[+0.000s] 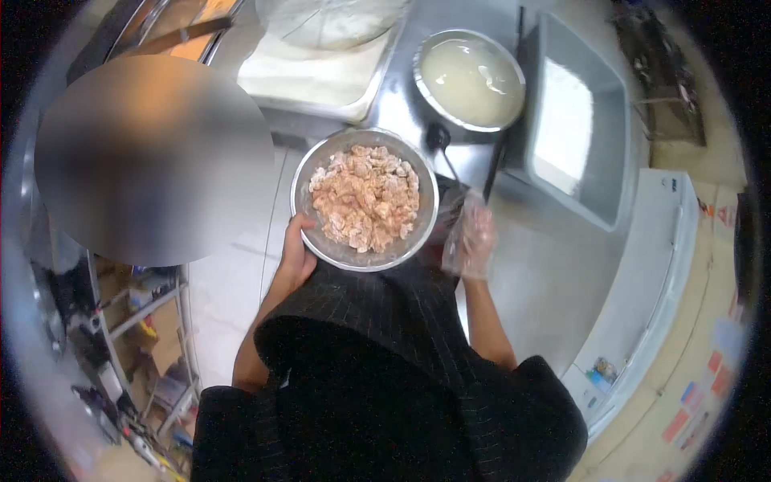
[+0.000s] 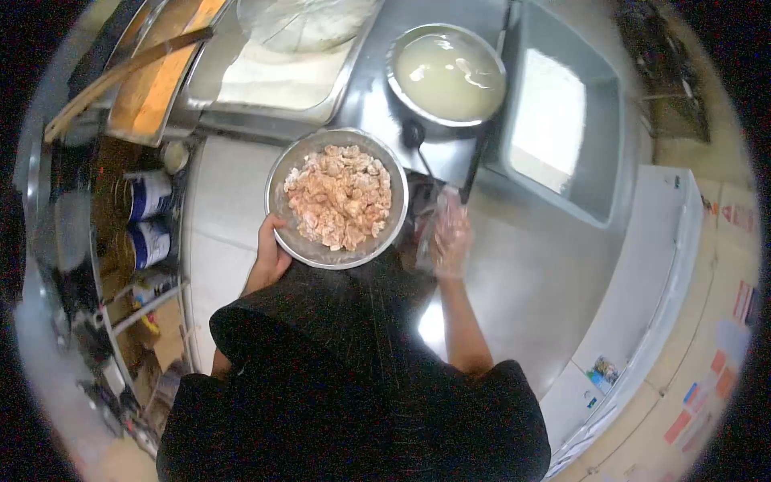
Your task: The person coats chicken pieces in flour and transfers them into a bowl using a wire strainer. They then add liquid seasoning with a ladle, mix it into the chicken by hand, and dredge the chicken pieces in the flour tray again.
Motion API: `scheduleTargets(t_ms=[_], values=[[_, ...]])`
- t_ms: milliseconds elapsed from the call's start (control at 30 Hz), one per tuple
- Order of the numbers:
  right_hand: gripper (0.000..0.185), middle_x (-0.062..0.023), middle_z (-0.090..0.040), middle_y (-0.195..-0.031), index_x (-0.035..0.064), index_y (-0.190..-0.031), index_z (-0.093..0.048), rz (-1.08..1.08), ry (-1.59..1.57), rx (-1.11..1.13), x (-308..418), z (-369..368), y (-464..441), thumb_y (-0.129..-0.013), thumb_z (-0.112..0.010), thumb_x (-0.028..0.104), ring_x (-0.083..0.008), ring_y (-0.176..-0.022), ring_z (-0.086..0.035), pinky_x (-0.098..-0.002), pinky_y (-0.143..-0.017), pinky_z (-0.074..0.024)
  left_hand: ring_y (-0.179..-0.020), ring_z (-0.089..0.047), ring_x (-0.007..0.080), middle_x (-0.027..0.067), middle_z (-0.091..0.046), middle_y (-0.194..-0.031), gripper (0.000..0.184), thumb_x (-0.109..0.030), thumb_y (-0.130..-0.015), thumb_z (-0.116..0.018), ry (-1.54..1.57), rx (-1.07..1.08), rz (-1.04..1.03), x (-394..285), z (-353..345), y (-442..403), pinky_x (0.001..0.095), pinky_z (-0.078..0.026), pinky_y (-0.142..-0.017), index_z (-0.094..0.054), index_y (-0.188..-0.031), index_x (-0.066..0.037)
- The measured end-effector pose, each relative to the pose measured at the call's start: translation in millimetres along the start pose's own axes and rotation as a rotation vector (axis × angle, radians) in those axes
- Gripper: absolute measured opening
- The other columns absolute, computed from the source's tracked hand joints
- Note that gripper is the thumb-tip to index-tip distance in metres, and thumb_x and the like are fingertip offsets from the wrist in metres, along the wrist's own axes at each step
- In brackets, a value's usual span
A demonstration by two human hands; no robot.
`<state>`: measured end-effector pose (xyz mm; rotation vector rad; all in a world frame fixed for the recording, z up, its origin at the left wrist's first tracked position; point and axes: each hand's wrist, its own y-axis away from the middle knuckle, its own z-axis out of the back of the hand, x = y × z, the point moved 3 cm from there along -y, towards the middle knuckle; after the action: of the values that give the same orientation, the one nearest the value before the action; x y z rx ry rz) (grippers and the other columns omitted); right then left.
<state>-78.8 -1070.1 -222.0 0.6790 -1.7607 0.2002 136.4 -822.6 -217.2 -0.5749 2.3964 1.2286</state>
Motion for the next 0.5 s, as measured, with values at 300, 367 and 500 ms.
scheduleTargets(t_ms=[300, 367, 500], values=[[0.033, -0.0076, -0.054, -0.107, 0.0044, -0.118, -0.049, 0.178, 0.785, 0.097, 16.1, -36.6, -161.6, -0.087, -0.052, 0.017, -0.0137, -0.083, -0.057, -0.0209, -0.066, -0.0508, -0.105, -0.051, 0.029, 0.0182, -0.051, -0.114, 0.053, -0.021, -0.074, -0.044, 0.238, -0.174, -0.116, 37.5, -1.5, 28.9, 0.0394, -0.04, -0.094, -0.039, -0.12, 0.005], [0.032, -0.0108, -0.055, -0.105, 0.005, -0.115, -0.051, 0.609, 1.284, 0.174, -6.4, -3.7, -194.3, -0.086, -0.054, 0.017, -0.0163, -0.079, -0.058, -0.025, -0.067, -0.0512, -0.103, -0.052, 0.0287, 0.0179, -0.051, -0.113, 0.052, -0.021, -0.074, -0.044, 0.302, -0.177, -0.171, 53.0, -2.3, 28.1, 0.0391, -0.042, -0.092, -0.04, -0.119, 0.005], [0.031, -0.0117, -0.055, -0.104, 0.0048, -0.112, -0.053, 0.17, 0.411, 0.147, 2.3, 80.5, -175.0, -0.084, -0.055, 0.018, -0.0204, -0.08, -0.058, -0.0325, -0.076, -0.0482, -0.096, -0.055, 0.0276, 0.0163, -0.053, -0.105, 0.05, -0.024, -0.073, -0.046, 0.288, -0.247, -0.072, 47.9, 4.6, 25.0, 0.0389, -0.045, -0.087, -0.042, -0.115, 0.003]])
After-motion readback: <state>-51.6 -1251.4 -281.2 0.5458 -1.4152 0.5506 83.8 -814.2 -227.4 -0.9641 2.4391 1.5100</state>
